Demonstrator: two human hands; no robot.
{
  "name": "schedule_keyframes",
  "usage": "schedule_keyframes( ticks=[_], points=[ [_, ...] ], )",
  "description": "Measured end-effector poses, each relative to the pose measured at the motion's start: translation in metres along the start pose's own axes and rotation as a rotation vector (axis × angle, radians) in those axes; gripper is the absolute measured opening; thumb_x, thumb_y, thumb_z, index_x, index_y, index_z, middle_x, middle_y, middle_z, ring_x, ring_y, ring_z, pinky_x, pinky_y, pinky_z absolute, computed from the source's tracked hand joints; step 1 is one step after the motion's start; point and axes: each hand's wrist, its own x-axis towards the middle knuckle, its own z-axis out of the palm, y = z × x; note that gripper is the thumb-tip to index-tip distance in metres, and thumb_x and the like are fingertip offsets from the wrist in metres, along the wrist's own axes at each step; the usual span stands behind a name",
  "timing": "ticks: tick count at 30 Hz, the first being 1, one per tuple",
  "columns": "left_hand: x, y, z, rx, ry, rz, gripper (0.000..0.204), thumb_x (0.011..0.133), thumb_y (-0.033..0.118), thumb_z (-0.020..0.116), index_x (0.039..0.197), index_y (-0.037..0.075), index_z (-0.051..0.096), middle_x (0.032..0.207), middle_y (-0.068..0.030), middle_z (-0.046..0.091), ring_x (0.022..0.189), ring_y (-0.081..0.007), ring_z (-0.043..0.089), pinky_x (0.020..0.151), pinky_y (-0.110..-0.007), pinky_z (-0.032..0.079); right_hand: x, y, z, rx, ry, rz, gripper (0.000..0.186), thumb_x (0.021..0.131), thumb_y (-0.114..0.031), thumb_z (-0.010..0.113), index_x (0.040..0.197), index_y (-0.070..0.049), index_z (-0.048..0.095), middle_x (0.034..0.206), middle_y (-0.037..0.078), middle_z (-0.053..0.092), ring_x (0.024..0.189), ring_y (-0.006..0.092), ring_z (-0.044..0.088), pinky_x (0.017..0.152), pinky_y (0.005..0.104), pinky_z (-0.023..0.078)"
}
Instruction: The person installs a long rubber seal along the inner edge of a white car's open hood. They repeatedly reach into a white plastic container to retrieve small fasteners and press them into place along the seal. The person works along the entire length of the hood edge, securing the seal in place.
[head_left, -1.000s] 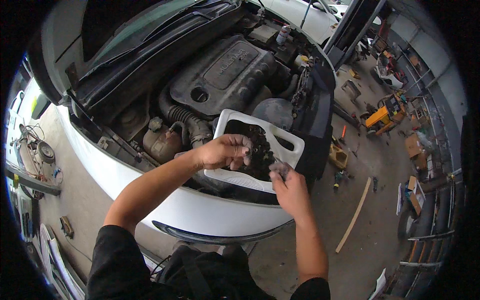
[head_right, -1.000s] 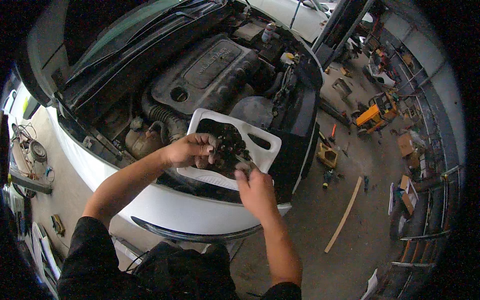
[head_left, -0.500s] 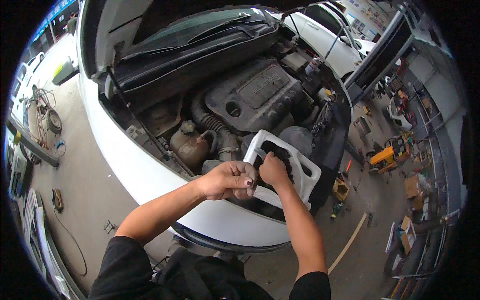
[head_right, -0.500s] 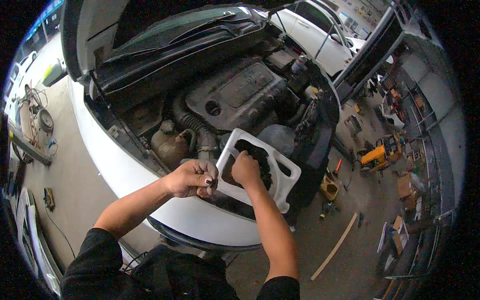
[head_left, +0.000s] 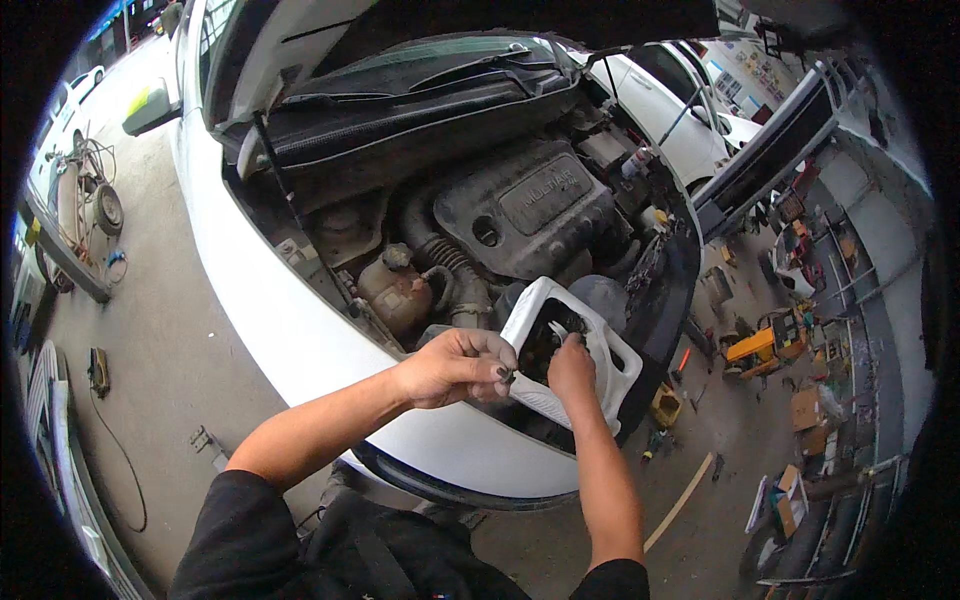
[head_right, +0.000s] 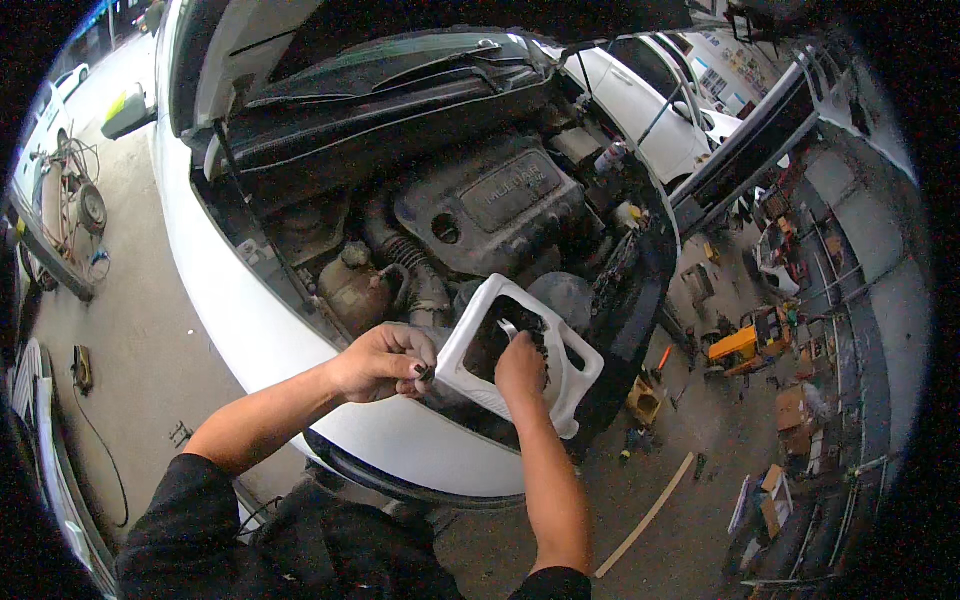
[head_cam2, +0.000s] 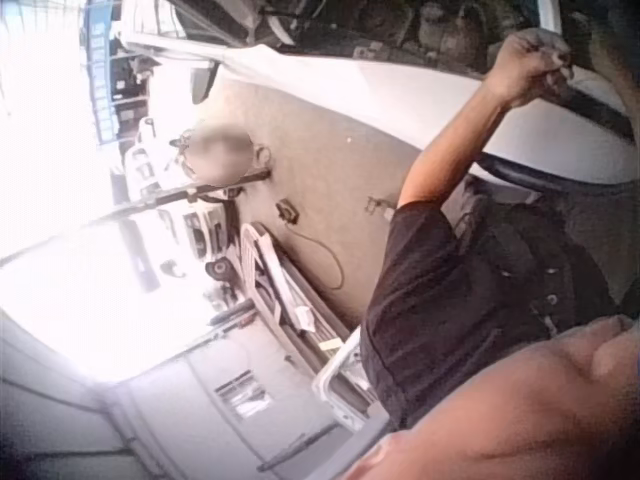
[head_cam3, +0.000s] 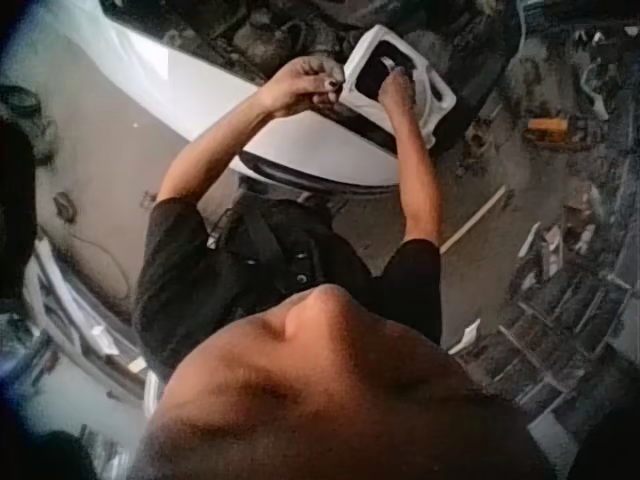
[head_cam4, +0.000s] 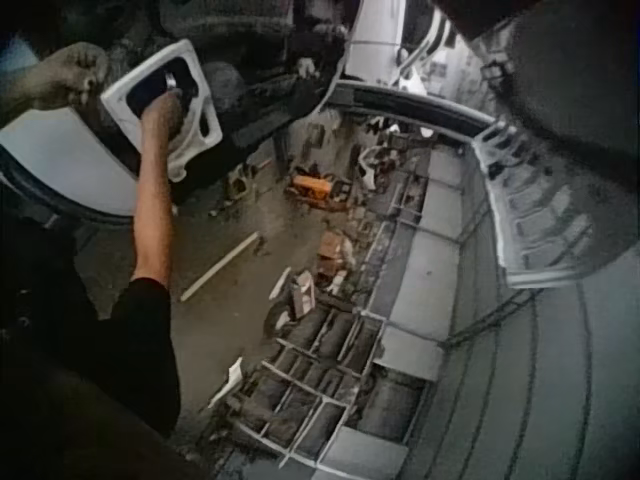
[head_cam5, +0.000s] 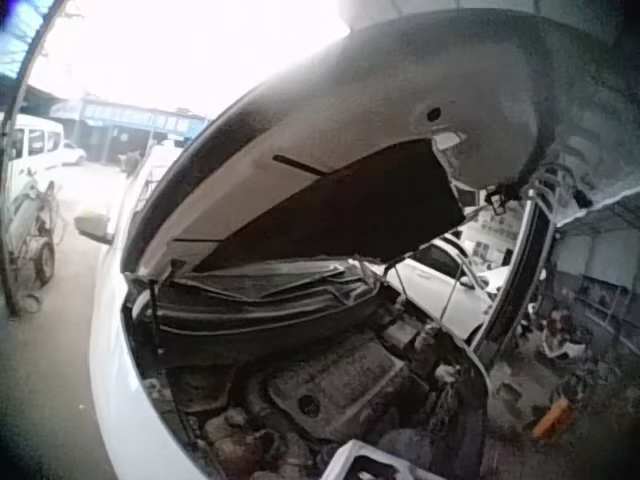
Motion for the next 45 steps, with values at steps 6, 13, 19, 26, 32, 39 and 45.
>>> schedule_keyframes(
  ticks=[6,13,19,26,32,39,45],
  points=[
    [-0.006,0.002,0.006,0.248,0.015,0.097,0.017,0.085,0.013,0.067,0.095,0.0,0.061,0.081,-0.0064,0.064,0.067,-0.01,0.054,0.061,-0.022,0.042,-0.006,-0.005,-0.006,-0.063,0.058,-0.114,0.043,0.085,-0.017,0.058,0.116,0.009,0.044,0.11,0.029,0.056,0.099,0.0433,0.057,0.087,0.0485,0.046],
    [-0.025,0.021,0.009,0.533,0.095,0.212,0.015,0.085,0.007,0.064,0.099,0.001,0.062,0.083,-0.0005,0.062,0.073,-0.0054,0.052,0.064,-0.02,0.041,-0.095,-0.098,-0.099,0.621,0.397,-0.62,0.025,0.084,-0.013,0.062,0.104,0.001,0.058,0.097,0.017,0.06,0.087,0.0347,0.059,0.077,0.0401,0.048],
    [-0.047,0.048,0.021,0.454,0.113,0.235,0.011,0.085,0.005,0.062,0.094,0.003,0.057,0.081,0.0005,0.058,0.071,-0.0059,0.051,0.064,-0.022,0.041,-0.118,-0.158,-0.116,0.605,0.55,-0.82,0.018,0.079,-0.005,0.067,0.094,0.002,0.061,0.089,0.014,0.061,0.077,0.0308,0.061,0.068,0.0366,0.05],
    [-0.088,0.087,0.005,0.614,0.159,0.293,0.016,0.086,0.012,0.064,0.096,0.0,0.06,0.084,-0.0043,0.061,0.075,-0.0117,0.059,0.066,-0.024,0.049,-0.123,-0.222,-0.121,0.597,0.555,-0.8,0.014,0.076,-0.006,0.066,0.084,0.003,0.059,0.078,0.014,0.06,0.068,0.0275,0.06,0.063,0.0343,0.049],
    [-0.116,0.122,-0.015,0.625,0.033,0.286,0.016,0.088,0.014,0.063,0.097,0.001,0.064,0.089,-0.0023,0.061,0.081,-0.0092,0.056,0.07,-0.025,0.048,-0.123,-0.268,-0.11,0.592,0.587,-0.764,0.015,0.073,-0.007,0.066,0.079,0.003,0.056,0.074,0.013,0.058,0.062,0.025,0.059,0.057,0.033,0.048],
    [-0.111,0.105,-0.015,0.908,0.148,0.391,0.01,0.088,0.007,0.059,0.091,-0.003,0.059,0.081,-0.0067,0.055,0.072,-0.0134,0.057,0.062,-0.026,0.046,-0.123,-0.259,-0.089,0.612,0.557,-0.63,0.017,0.075,-0.012,0.065,0.08,0.001,0.055,0.072,0.014,0.055,0.062,0.0284,0.057,0.056,0.0356,0.046],
    [-0.066,0.064,-0.028,1.11,0.214,0.333,0.005,0.088,0.002,0.056,0.087,-0.003,0.056,0.076,-0.0114,0.053,0.065,-0.0201,0.053,0.06,-0.029,0.043,-0.12,-0.176,-0.068,0.736,0.351,-0.306,0.021,0.086,-0.018,0.062,0.093,0.002,0.06,0.072,0.012,0.058,0.061,0.0193,0.057,0.059,0.0313,0.046]
  ],
)
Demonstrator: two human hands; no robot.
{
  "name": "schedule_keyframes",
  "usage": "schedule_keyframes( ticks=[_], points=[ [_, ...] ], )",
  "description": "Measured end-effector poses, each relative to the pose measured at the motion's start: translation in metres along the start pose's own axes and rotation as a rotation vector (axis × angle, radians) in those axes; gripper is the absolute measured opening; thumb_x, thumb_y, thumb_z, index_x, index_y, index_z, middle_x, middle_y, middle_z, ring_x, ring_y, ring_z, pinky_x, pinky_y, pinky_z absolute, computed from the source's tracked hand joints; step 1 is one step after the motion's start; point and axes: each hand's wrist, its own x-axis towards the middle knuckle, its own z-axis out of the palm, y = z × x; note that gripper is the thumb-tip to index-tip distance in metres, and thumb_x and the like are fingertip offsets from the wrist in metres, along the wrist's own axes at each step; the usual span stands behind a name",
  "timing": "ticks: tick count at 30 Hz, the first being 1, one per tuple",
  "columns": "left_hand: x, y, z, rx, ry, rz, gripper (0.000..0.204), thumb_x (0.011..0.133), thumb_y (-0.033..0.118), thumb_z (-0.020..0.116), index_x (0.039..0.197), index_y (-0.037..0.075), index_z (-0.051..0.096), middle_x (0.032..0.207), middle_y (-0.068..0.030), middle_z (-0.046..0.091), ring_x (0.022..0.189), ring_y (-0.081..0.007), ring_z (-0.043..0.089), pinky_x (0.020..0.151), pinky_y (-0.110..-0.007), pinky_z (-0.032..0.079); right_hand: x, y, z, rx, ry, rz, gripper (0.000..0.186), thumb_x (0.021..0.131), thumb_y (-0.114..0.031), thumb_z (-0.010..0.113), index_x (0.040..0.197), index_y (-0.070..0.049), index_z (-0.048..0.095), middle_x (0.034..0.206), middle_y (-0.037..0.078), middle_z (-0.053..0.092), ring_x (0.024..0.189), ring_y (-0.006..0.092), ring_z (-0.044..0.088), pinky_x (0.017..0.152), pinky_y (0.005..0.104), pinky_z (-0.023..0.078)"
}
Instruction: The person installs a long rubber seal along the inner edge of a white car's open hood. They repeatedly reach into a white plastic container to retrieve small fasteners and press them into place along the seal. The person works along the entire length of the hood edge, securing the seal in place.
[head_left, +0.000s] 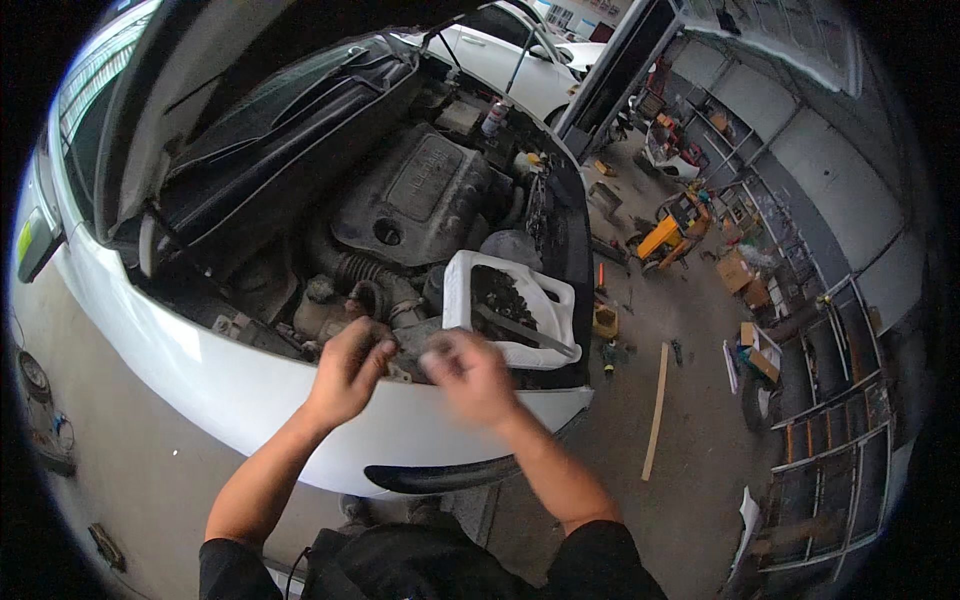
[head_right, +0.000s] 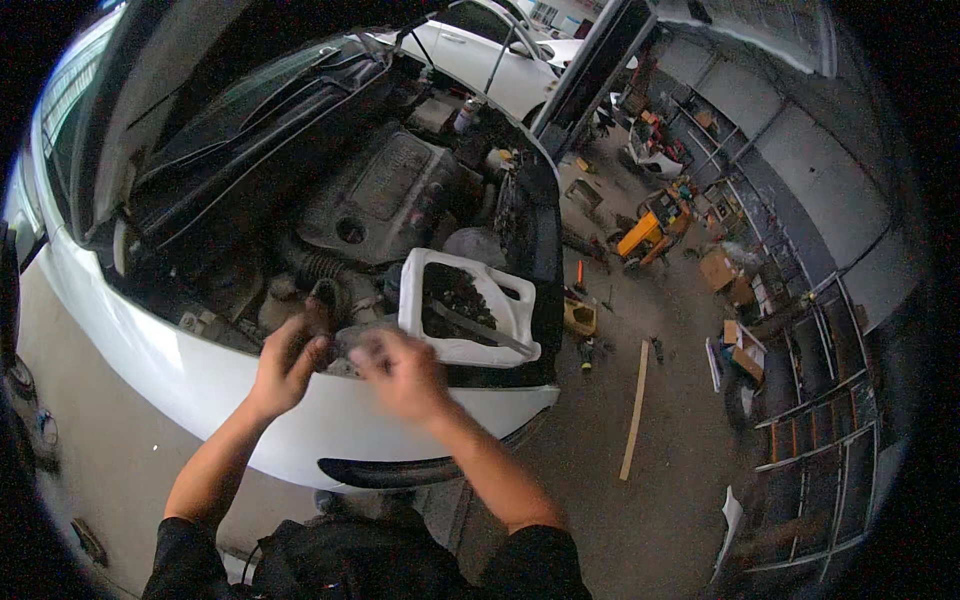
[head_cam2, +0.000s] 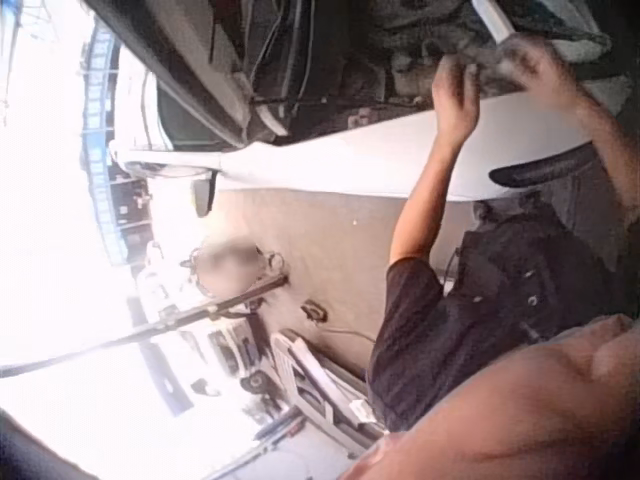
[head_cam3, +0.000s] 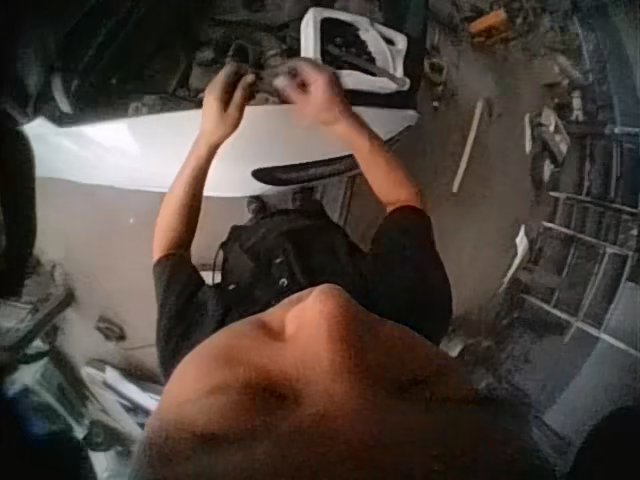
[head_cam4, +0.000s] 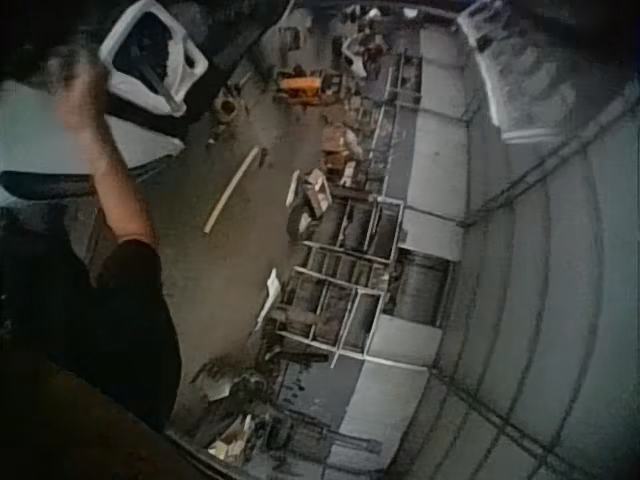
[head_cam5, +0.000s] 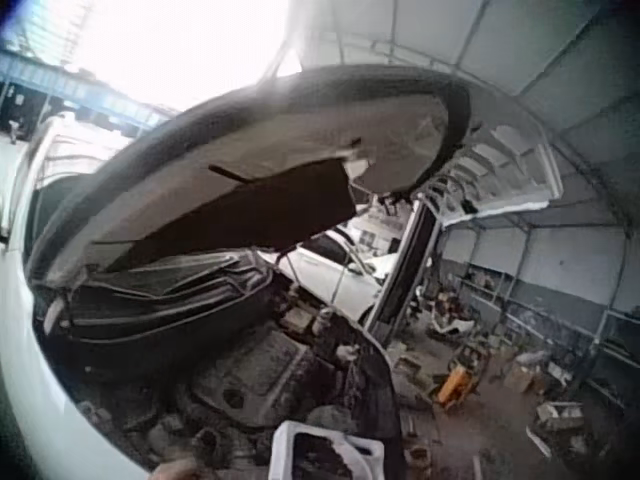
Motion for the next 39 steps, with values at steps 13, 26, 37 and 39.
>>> schedule_keyframes(
  ticks=[13,26,37,39],
  points=[
    [0.106,-0.074,0.156,1.092,-0.259,0.414,0.005,0.074,0.015,0.058,0.075,0.013,0.063,0.071,-0.0038,0.062,0.077,-0.0207,0.059,0.083,-0.039,0.041,0.043,0.223,-0.11,-0.698,-0.402,0.363,0.018,0.077,-0.004,0.053,0.091,0.005,0.061,0.088,0.026,0.064,0.088,0.0412,0.062,0.079,0.0471,0.049],
    [0.114,-0.111,0.176,1.19,-0.349,0.334,0.016,0.077,0.016,0.054,0.067,0.011,0.065,0.066,-0.0053,0.064,0.078,-0.0214,0.062,0.108,-0.049,0.027,0.058,0.271,-0.071,-0.876,-0.42,0.329,0.012,0.076,-0.005,0.057,0.076,0.001,0.068,0.084,0.021,0.067,0.084,0.0378,0.065,0.075,0.046,0.053],
    [0.105,-0.107,0.163,1.065,-0.396,0.331,0.007,0.075,0.013,0.056,0.076,0.01,0.063,0.071,-0.0042,0.061,0.083,-0.0223,0.061,0.109,-0.054,0.027,0.056,0.259,-0.064,-0.837,-0.255,0.436,0.012,0.076,-0.009,0.062,0.083,0.0,0.066,0.083,0.022,0.066,0.081,0.0383,0.065,0.072,0.0456,0.053],
    [0.106,-0.105,0.161,0.992,-0.337,0.351,0.01,0.073,0.012,0.059,0.082,0.011,0.065,0.073,-0.0054,0.062,0.083,-0.0229,0.061,0.107,-0.053,0.029,0.058,0.255,-0.066,-0.837,-0.202,0.394,0.012,0.077,-0.009,0.062,0.084,0.0,0.065,0.081,0.022,0.065,0.077,0.0372,0.065,0.071,0.0451,0.053]
  ],
)
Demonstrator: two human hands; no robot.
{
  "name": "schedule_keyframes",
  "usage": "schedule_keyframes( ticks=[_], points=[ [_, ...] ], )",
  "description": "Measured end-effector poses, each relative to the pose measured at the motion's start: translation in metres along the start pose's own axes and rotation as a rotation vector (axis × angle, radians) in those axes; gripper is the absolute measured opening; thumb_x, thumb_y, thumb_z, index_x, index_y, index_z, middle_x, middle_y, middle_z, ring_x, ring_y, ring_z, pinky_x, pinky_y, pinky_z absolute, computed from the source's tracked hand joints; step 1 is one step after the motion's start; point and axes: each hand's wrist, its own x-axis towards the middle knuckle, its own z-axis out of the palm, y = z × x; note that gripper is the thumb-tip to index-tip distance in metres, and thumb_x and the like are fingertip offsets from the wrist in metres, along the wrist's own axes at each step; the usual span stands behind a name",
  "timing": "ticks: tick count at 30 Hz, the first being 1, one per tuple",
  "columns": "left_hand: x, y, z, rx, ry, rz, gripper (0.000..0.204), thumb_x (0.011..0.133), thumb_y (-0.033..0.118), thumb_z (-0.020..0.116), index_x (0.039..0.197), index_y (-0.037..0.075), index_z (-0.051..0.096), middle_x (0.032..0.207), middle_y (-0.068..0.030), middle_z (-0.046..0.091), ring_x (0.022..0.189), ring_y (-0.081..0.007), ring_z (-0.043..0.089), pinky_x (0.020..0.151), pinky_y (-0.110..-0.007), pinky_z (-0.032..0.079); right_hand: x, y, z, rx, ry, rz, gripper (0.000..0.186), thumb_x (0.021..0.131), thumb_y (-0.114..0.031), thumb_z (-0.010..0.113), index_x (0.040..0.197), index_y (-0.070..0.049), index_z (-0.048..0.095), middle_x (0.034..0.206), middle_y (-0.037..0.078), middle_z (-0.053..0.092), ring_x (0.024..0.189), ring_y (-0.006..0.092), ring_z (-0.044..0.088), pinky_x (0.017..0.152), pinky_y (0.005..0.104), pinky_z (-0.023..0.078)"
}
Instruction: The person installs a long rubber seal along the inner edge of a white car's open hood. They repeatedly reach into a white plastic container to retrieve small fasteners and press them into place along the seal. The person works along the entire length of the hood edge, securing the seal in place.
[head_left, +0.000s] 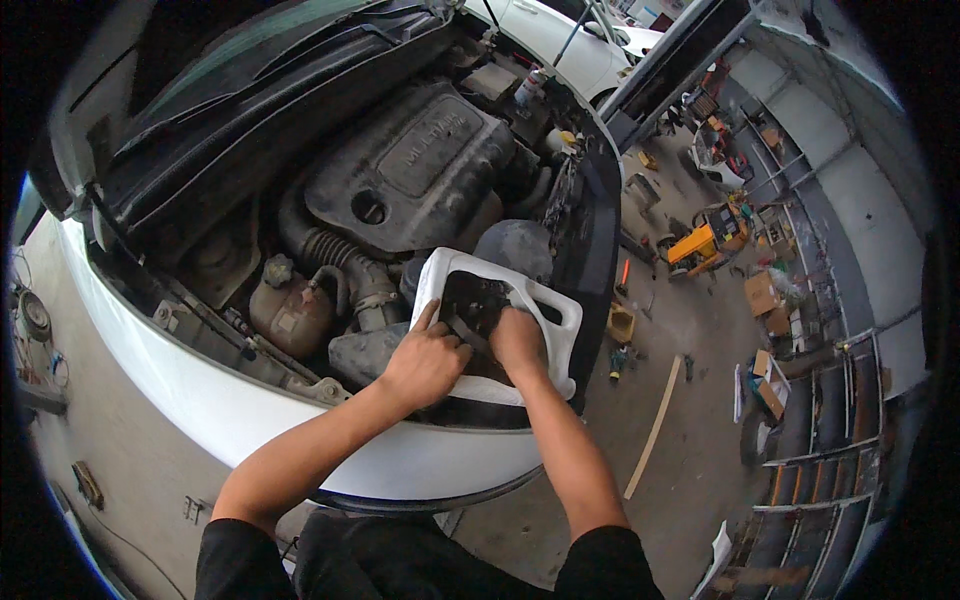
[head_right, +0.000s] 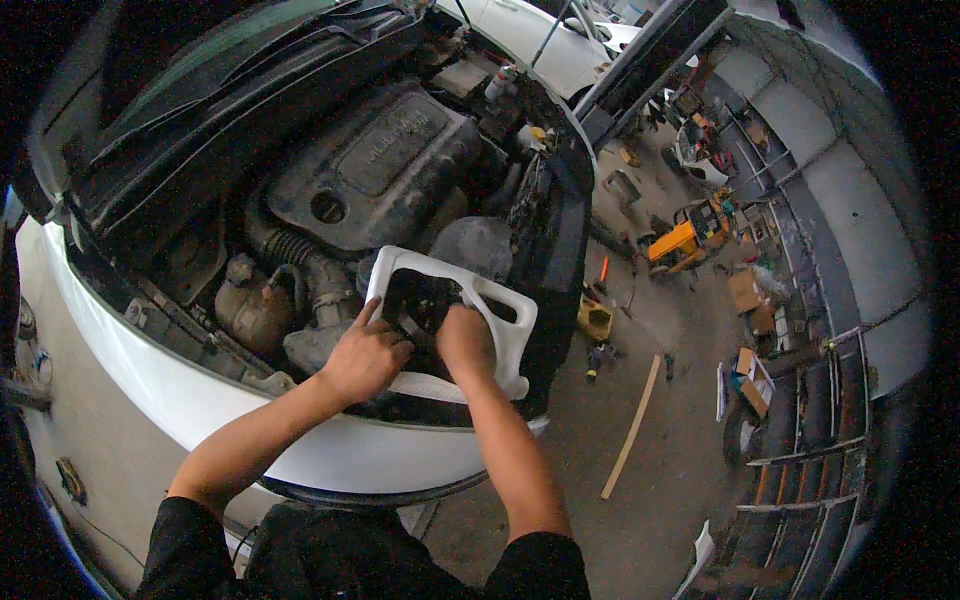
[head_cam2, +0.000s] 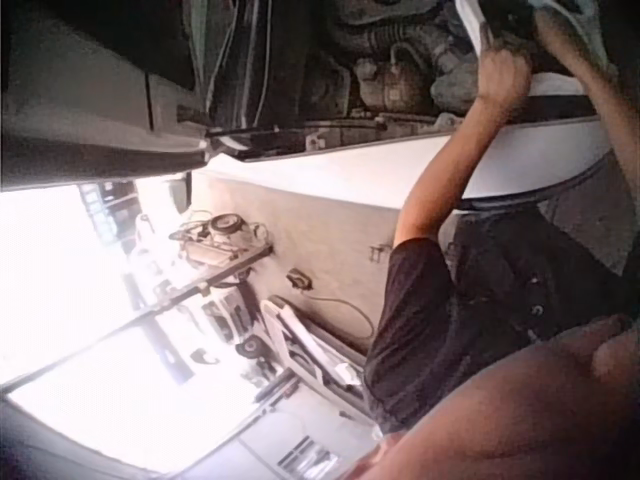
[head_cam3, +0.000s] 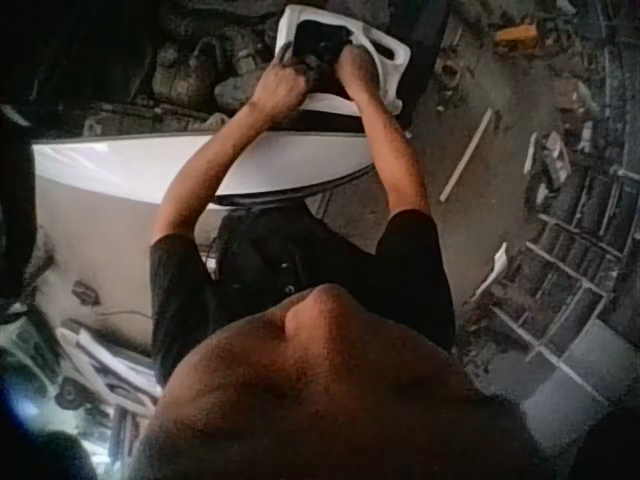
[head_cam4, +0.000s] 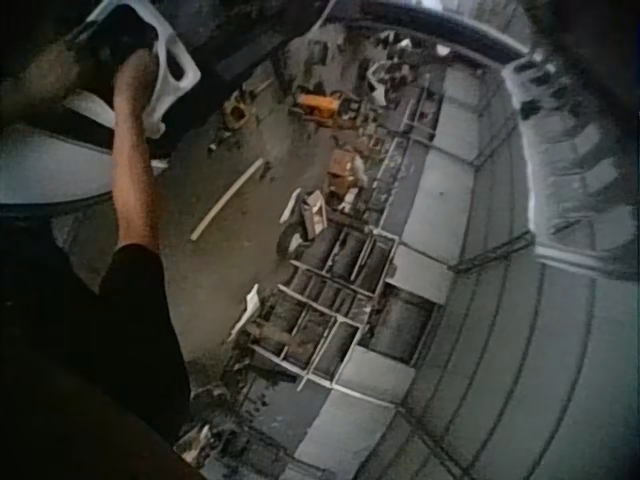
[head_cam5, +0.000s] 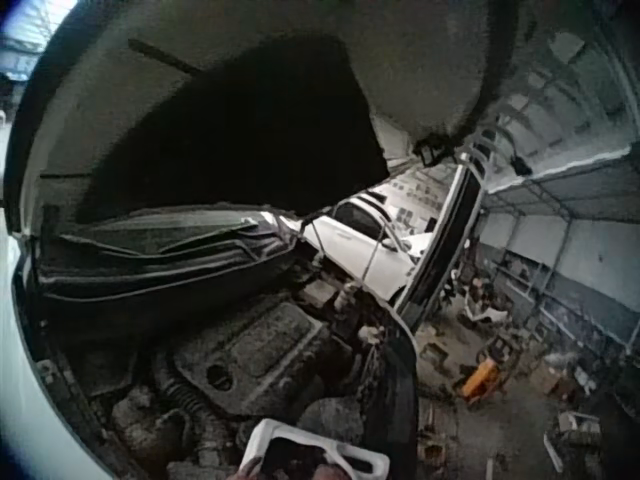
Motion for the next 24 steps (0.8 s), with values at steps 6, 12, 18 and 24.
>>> schedule_keyframes(
  ticks=[6,12,18,24],
  points=[
    [0.001,-0.01,-0.021,-0.511,0.24,-0.291,0.025,0.076,0.005,0.065,0.102,0.007,0.066,0.087,-0.0129,0.065,0.085,-0.0288,0.062,0.088,-0.042,0.045,-0.031,-0.023,-0.057,0.965,0.128,0.252,0.012,0.088,-0.01,0.06,0.089,0.002,0.063,0.076,0.012,0.065,0.064,0.0151,0.061,0.056,0.0303,0.051],
    [0.014,0.013,-0.036,-1.43,0.275,-0.503,0.022,0.082,0.002,0.063,0.103,-0.001,0.063,0.095,-0.0134,0.065,0.086,-0.0234,0.064,0.077,-0.033,0.05,-0.059,-0.029,-0.082,1.516,0.126,0.039,0.012,0.09,-0.006,0.057,0.1,-0.001,0.061,0.087,0.007,0.065,0.061,0.0105,0.057,0.055,0.0265,0.051],
    [0.016,0.033,-0.058,-1.234,0.339,-0.396,0.019,0.08,0.002,0.067,0.099,-0.001,0.063,0.09,-0.0093,0.063,0.083,-0.0195,0.062,0.075,-0.031,0.05,-0.077,-0.041,-0.096,1.354,0.278,-0.143,0.011,0.09,-0.005,0.059,0.098,0.001,0.063,0.09,0.008,0.065,0.067,0.0114,0.06,0.06,0.0267,0.053],
    [0.009,0.04,-0.057,-0.962,0.495,-0.343,0.017,0.078,0.006,0.068,0.093,0.0,0.063,0.087,-0.0139,0.063,0.08,-0.028,0.063,0.07,-0.034,0.05,-0.093,-0.052,-0.105,1.173,0.297,-0.145,0.012,0.089,-0.004,0.06,0.096,0.003,0.065,0.086,0.006,0.066,0.074,0.0115,0.062,0.069,0.0256,0.051]
  ],
)
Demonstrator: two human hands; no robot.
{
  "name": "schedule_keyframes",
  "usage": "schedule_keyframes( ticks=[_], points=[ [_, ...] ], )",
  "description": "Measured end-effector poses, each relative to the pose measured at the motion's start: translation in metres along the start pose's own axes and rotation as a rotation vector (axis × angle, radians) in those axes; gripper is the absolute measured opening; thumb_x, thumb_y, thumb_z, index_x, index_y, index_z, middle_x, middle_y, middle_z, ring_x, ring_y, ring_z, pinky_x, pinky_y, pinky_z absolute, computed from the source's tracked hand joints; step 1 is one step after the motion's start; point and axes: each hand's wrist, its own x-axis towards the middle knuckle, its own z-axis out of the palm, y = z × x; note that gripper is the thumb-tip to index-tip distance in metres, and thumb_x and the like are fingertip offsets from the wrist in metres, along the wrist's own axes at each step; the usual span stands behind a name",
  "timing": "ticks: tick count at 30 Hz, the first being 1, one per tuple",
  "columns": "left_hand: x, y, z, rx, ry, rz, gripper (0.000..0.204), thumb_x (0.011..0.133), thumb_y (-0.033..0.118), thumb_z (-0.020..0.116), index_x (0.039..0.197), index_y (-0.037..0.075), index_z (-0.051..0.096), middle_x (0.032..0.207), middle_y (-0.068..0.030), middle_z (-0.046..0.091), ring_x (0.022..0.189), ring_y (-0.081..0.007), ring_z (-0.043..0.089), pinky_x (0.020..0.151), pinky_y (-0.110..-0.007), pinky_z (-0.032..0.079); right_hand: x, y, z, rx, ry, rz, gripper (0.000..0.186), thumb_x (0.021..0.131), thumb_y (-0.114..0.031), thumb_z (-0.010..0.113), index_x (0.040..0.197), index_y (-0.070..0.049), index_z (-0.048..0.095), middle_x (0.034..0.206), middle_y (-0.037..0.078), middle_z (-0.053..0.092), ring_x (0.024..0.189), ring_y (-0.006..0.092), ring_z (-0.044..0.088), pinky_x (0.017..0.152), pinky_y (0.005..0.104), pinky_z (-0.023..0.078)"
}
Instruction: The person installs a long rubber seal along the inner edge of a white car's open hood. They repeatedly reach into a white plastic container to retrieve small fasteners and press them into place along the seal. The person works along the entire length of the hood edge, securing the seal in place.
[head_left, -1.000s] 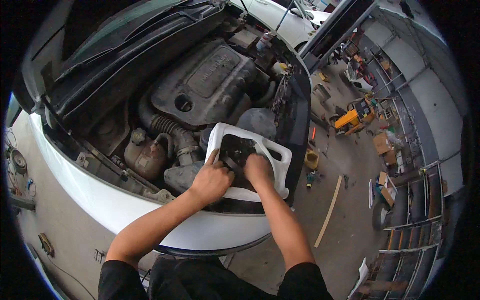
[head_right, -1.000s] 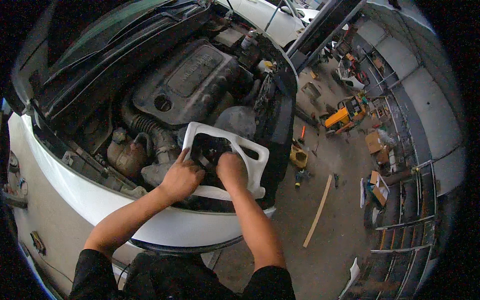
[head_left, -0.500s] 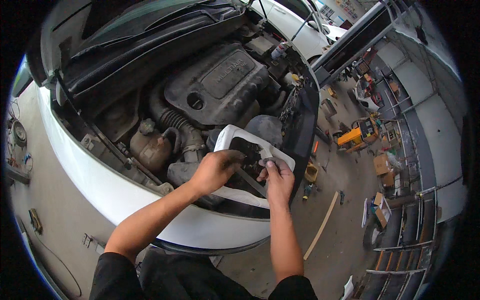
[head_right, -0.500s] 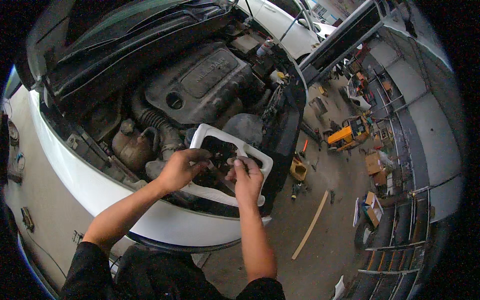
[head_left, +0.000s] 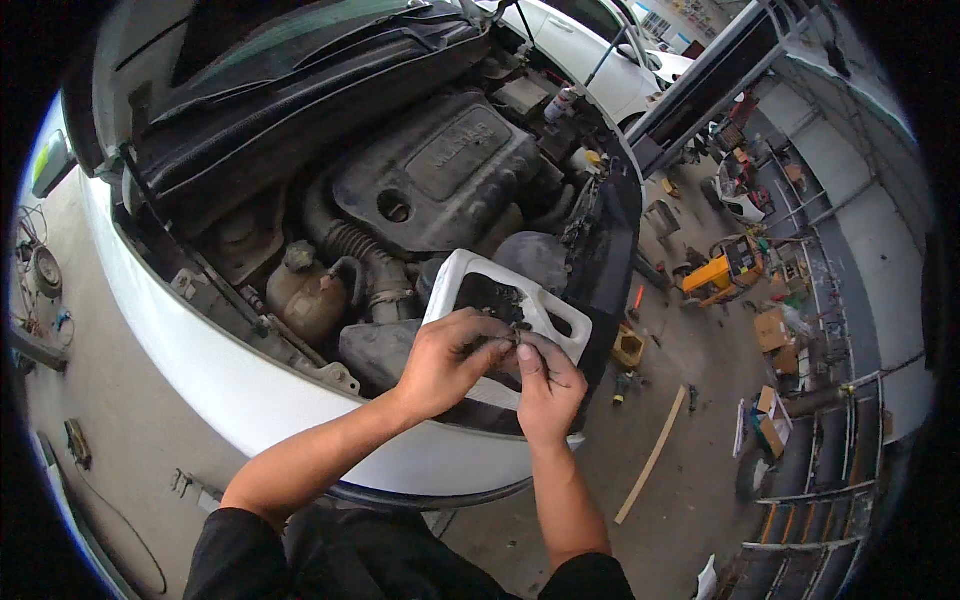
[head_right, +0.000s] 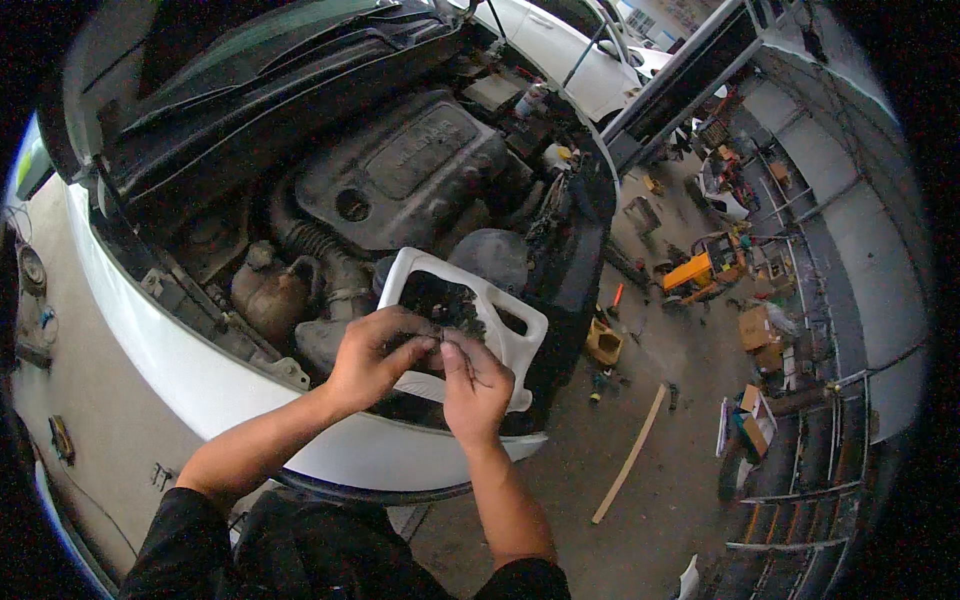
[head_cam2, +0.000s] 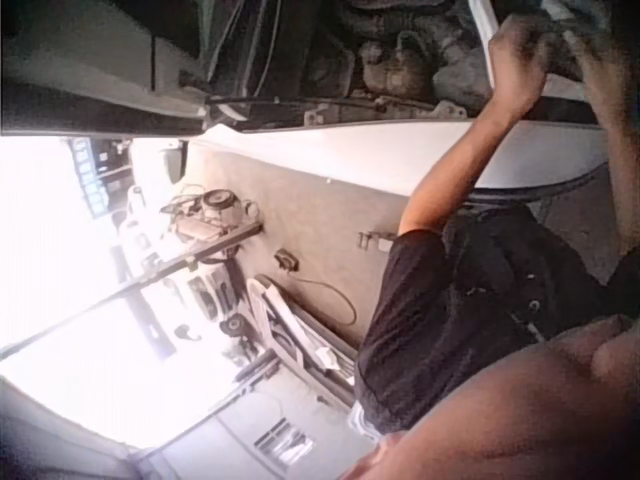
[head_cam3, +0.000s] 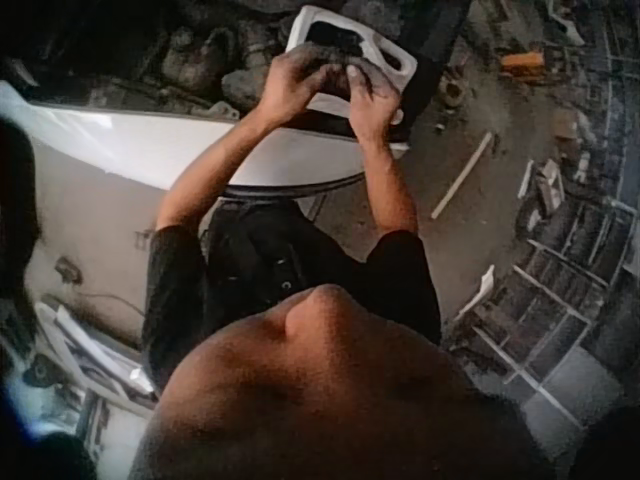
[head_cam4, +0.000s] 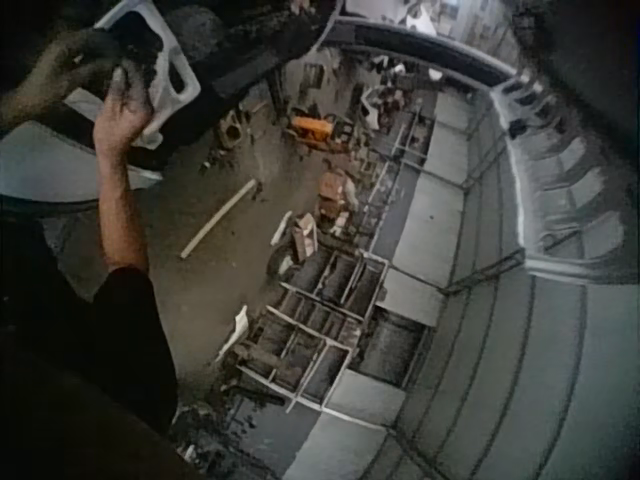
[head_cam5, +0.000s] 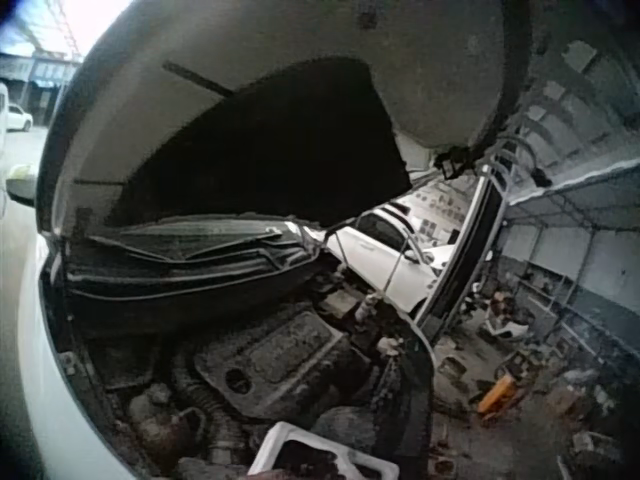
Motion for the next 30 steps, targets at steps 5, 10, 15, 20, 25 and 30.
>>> schedule_keyframes(
  ticks=[5,10,15,20,25,30],
  points=[
    [-0.007,-0.003,-0.013,0.111,-0.017,0.004,0.015,0.08,0.008,0.066,0.092,0.0,0.064,0.088,-0.0147,0.064,0.08,-0.0281,0.063,0.07,-0.035,0.05,0.002,0.011,-0.001,-0.244,-0.12,-0.331,0.017,0.089,-0.007,0.059,0.1,0.005,0.063,0.082,0.008,0.067,0.074,0.0137,0.063,0.07,0.0269,0.051],
    [-0.036,-0.01,-0.051,-0.361,-0.015,-0.336,0.013,0.082,0.003,0.063,0.093,-0.001,0.057,0.084,-0.0064,0.063,0.083,-0.015,0.061,0.071,-0.029,0.049,0.036,0.041,-0.034,-0.797,-0.232,0.061,0.019,0.089,-0.012,0.054,0.099,0.002,0.062,0.086,0.022,0.066,0.079,0.0362,0.066,0.071,0.0393,0.051],
    [-0.073,-0.015,-0.071,-0.393,-0.11,-0.607,0.01,0.082,0.0,0.06,0.089,0.0,0.053,0.082,-0.005,0.06,0.076,-0.0128,0.058,0.068,-0.025,0.047,0.046,0.106,-0.018,-1.112,-0.556,0.114,0.023,0.087,-0.02,0.057,0.094,0.002,0.061,0.088,0.025,0.064,0.088,0.0426,0.06,0.076,0.0481,0.047],
    [-0.092,-0.024,-0.074,-0.405,-0.073,-0.634,0.01,0.082,0.002,0.062,0.087,0.002,0.053,0.079,-0.0024,0.057,0.073,-0.0109,0.055,0.068,-0.025,0.046,0.041,0.1,0.0,-0.884,-0.615,0.224,0.026,0.087,-0.025,0.058,0.096,-0.001,0.06,0.088,0.023,0.065,0.087,0.0406,0.061,0.077,0.0484,0.047],
    [-0.092,-0.027,-0.077,-0.339,-0.098,-0.651,0.009,0.084,0.006,0.063,0.089,0.002,0.056,0.08,-0.002,0.058,0.073,-0.0098,0.053,0.068,-0.025,0.045,0.042,0.109,-0.01,-0.759,-0.689,0.208,0.02,0.086,-0.023,0.058,0.096,-0.006,0.063,0.087,0.019,0.066,0.086,0.0388,0.062,0.074,0.0477,0.047],
    [-0.079,-0.022,-0.071,-0.173,-0.191,-0.647,0.013,0.087,0.011,0.063,0.094,0.001,0.058,0.08,-0.002,0.058,0.073,-0.0095,0.053,0.067,-0.025,0.044,0.052,0.112,-0.012,-0.951,-0.576,0.034,0.014,0.084,-0.015,0.057,0.088,-0.002,0.063,0.083,0.022,0.063,0.081,0.0403,0.061,0.073,0.0489,0.048]
  ],
)
